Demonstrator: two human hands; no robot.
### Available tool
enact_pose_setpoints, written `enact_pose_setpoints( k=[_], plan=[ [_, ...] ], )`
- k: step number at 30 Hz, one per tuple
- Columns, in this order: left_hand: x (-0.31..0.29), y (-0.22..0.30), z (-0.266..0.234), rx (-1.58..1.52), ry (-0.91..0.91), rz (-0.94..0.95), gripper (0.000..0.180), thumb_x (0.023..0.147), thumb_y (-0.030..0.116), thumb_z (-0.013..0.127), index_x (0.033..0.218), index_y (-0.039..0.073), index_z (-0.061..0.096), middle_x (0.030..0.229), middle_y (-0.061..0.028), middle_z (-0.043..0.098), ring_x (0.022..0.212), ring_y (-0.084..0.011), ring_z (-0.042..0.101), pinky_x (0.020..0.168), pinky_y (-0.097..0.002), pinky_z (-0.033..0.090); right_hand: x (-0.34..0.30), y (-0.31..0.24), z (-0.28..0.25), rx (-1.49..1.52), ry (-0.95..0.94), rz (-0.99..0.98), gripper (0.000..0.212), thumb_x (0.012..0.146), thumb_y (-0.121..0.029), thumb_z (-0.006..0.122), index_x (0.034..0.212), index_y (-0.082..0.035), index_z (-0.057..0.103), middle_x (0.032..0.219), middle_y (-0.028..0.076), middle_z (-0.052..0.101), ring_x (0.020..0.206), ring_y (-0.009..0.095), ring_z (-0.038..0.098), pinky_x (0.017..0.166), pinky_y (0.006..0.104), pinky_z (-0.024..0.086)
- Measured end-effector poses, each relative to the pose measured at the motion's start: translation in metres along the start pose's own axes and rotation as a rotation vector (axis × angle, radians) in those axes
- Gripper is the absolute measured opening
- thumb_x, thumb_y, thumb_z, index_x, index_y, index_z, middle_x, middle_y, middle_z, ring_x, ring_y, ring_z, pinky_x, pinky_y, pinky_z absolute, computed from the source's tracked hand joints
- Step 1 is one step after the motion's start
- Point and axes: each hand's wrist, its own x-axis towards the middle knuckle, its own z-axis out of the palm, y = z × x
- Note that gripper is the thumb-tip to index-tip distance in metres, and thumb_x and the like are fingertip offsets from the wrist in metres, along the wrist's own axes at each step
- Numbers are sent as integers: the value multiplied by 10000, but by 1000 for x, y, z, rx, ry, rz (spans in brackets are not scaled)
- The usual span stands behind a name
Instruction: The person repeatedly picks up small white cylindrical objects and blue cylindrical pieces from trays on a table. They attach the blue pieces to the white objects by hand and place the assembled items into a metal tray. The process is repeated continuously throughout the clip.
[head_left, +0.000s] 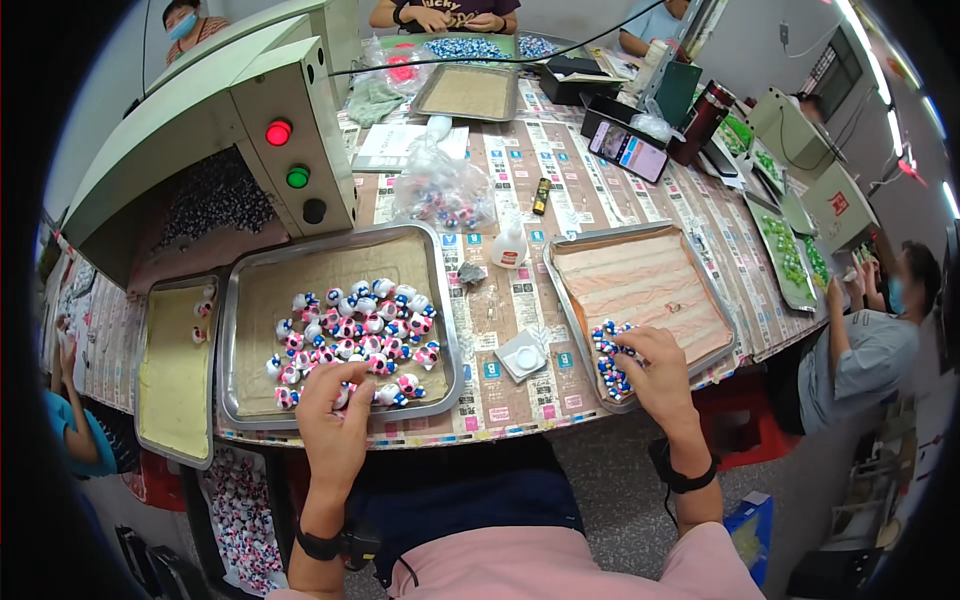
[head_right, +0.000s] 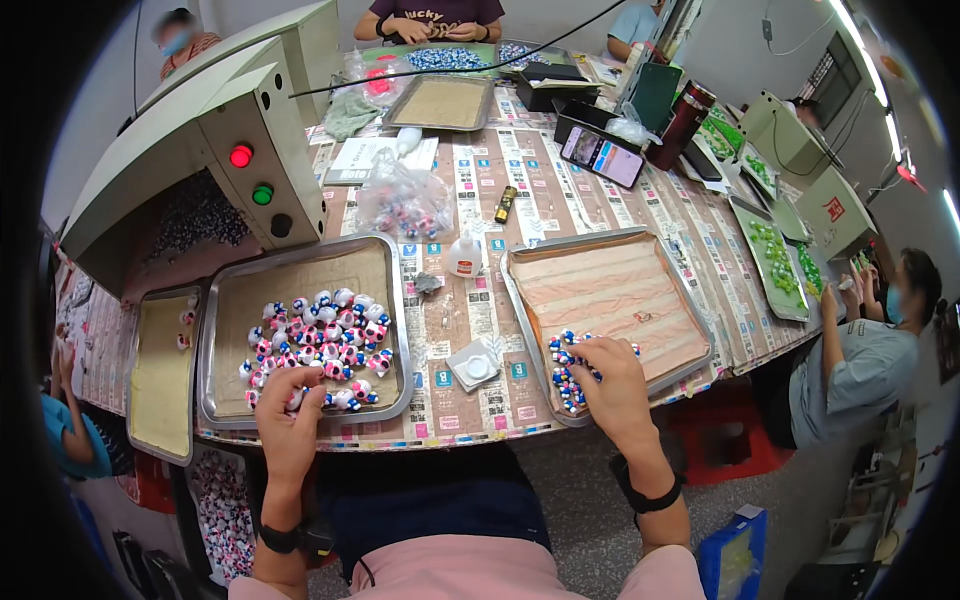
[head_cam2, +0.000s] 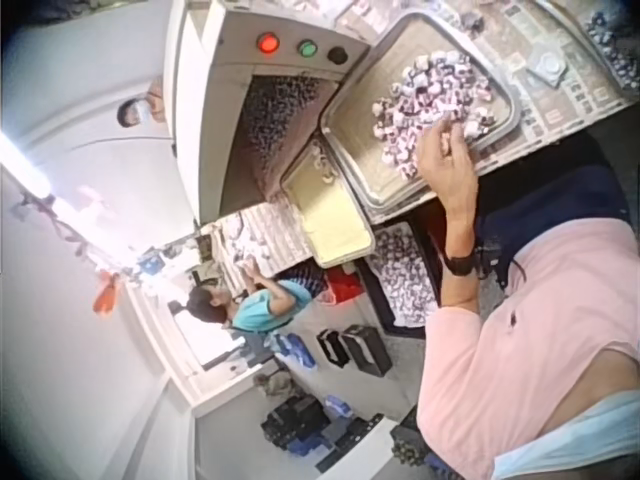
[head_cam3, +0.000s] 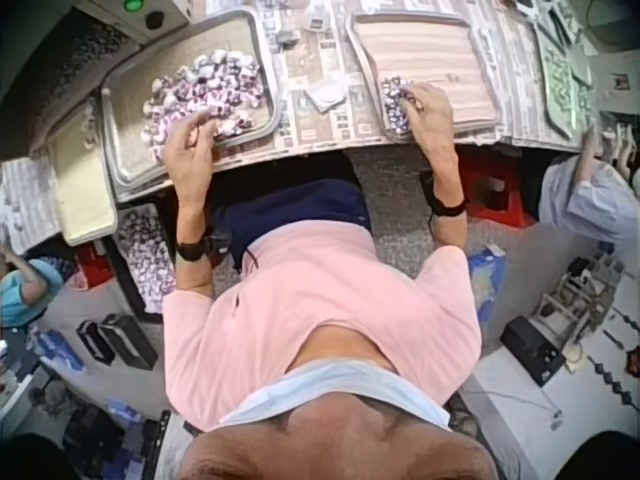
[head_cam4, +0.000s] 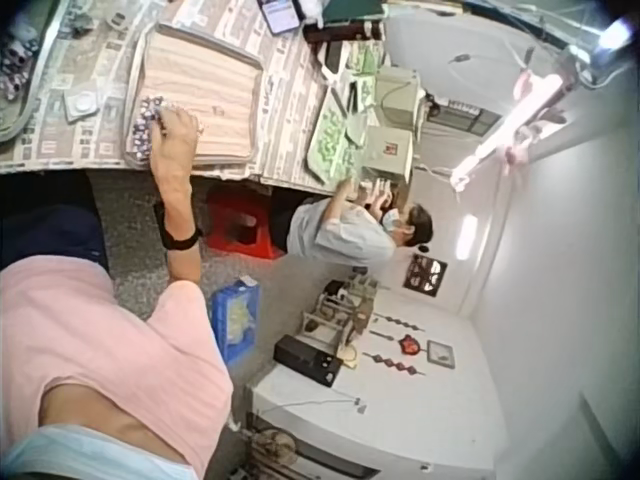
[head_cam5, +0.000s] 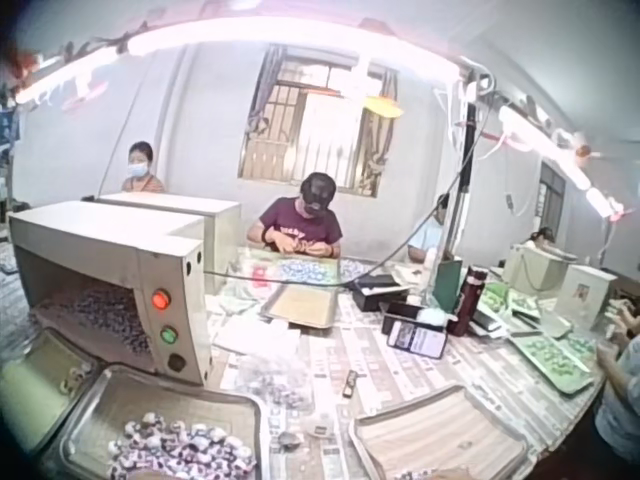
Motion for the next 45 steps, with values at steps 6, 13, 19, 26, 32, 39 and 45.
enact_pose_setpoints(
  k=[6, 13, 19, 26, 32, 39, 45],
  plan=[
    [-26, 24, 4, -1340, -371, -721, 284, 973, 34, 522, 1252, -6, 493, 1184, -149, 607, 959, -181, 654, 822, -288, 561, 5, -2, 8, 37, -57, 64, 204, 795, -56, 733, 993, -18, 702, 914, 142, 637, 834, 313, 618, 765, 382, 490],
    [-41, 36, 32, -1798, -699, -826, 320, 1031, 145, 501, 1311, -10, 489, 1369, -207, 524, 1168, -254, 615, 936, -328, 555, 0, -34, 6, 489, -126, 181, 204, 805, 16, 742, 1006, 7, 711, 992, 68, 625, 838, 114, 637, 734, 233, 531],
    [-55, 34, 42, -1824, -698, -771, 334, 1019, 143, 533, 1326, 14, 520, 1295, -136, 585, 1074, -187, 651, 896, -288, 570, 4, -54, 32, 777, -183, 229, 214, 842, 12, 725, 1055, 21, 706, 1008, 48, 624, 837, 100, 618, 716, 218, 499],
    [-59, 43, 40, -1551, -613, -860, 320, 1001, 84, 556, 1312, 10, 535, 1308, -111, 563, 1115, -210, 645, 907, -268, 576, 21, -73, 39, 356, -152, -18, 196, 818, 23, 723, 1013, 7, 708, 923, 89, 654, 860, 168, 665, 734, 264, 514],
    [-56, 55, 35, -1520, -577, -902, 351, 994, 71, 566, 1335, 4, 522, 1288, -108, 563, 1114, -218, 646, 909, -264, 575, 26, -73, 54, 242, -162, -73, 145, 807, 17, 706, 950, -2, 714, 890, 132, 669, 805, 258, 662, 709, 340, 513],
    [-71, 33, 44, -1540, -638, -856, 357, 1001, 85, 558, 1343, -5, 514, 1196, -100, 608, 1043, -197, 666, 889, -271, 583, 28, -69, 61, 131, -146, -174, 147, 788, 21, 701, 929, -15, 723, 860, 130, 674, 797, 300, 664, 712, 373, 517],
    [-62, 49, 44, -1562, -549, -969, 362, 993, 87, 577, 1342, 7, 517, 1179, -80, 615, 997, -169, 669, 807, -244, 584, 22, -73, 54, 198, -140, -138, 145, 805, 17, 695, 942, -17, 728, 845, 128, 670, 786, 280, 666, 693, 350, 518]
  ],
)
